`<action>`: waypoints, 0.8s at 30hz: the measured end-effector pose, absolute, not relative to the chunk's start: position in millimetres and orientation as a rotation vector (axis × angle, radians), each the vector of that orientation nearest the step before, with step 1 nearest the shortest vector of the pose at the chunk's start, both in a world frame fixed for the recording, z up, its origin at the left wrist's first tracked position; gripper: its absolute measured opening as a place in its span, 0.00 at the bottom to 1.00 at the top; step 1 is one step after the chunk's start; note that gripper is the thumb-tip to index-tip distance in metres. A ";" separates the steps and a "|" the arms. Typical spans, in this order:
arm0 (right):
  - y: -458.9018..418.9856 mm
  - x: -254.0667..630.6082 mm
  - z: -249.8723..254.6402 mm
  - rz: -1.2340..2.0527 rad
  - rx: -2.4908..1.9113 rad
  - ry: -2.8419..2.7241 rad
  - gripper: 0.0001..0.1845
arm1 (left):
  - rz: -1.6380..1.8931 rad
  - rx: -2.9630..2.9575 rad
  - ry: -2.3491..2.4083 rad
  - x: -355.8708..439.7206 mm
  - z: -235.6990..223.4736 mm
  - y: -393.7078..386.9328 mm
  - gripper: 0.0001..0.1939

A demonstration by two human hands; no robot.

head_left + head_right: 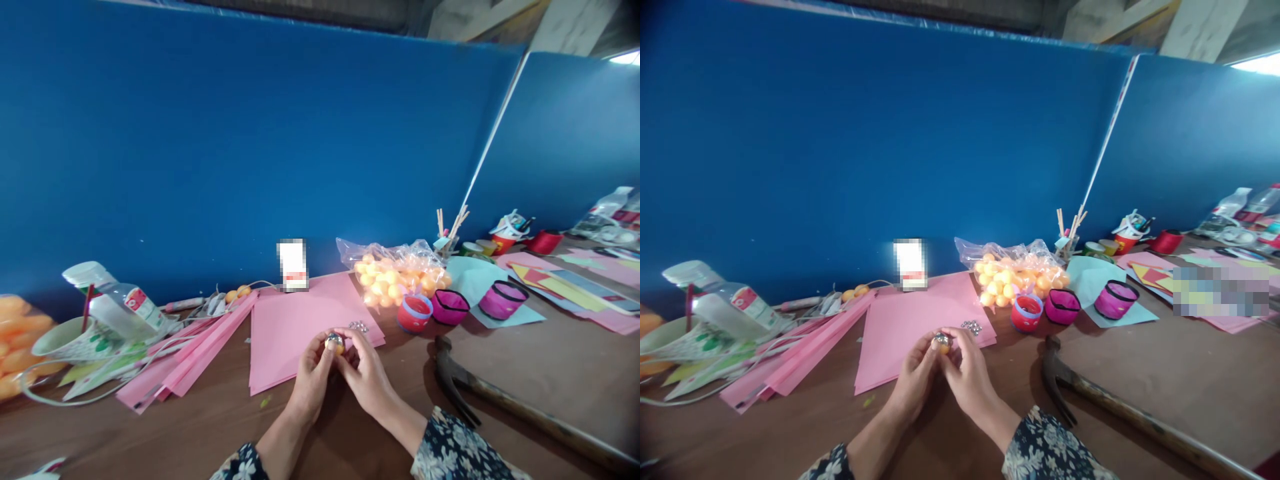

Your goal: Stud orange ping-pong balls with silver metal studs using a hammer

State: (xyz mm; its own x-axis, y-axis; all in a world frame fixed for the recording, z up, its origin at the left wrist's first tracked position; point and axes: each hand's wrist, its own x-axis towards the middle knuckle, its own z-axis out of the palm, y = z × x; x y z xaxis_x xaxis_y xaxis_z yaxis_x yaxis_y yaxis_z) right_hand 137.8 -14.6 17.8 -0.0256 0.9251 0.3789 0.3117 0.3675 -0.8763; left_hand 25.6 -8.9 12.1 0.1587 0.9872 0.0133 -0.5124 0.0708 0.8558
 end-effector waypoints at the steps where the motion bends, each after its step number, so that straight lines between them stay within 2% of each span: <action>1: -14.5 138.2 17.4 0.728 -1.148 -1.551 0.15 | 1.288 0.826 0.690 25.8 12.2 -8.6 0.15; 12: -16.1 137.4 20.9 0.894 -1.152 -1.454 0.16 | 1.259 0.717 0.630 26.4 15.0 -8.6 0.20; 17: -15.3 137.5 18.7 0.838 -1.128 -1.488 0.18 | 1.292 0.743 0.674 25.8 12.8 -7.3 0.18; 24: -14.6 138.6 17.5 0.878 -1.142 -1.477 0.16 | 1.294 0.754 0.685 24.3 7.7 -6.0 0.16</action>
State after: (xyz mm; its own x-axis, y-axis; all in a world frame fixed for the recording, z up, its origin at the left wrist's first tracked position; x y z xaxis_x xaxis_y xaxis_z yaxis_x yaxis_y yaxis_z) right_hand 138.6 -14.6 17.5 -0.0212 0.9587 0.2837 0.2087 0.2818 -0.9365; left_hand 24.3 -6.0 7.7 0.1494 0.9884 -0.0276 -0.5791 0.1101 0.8078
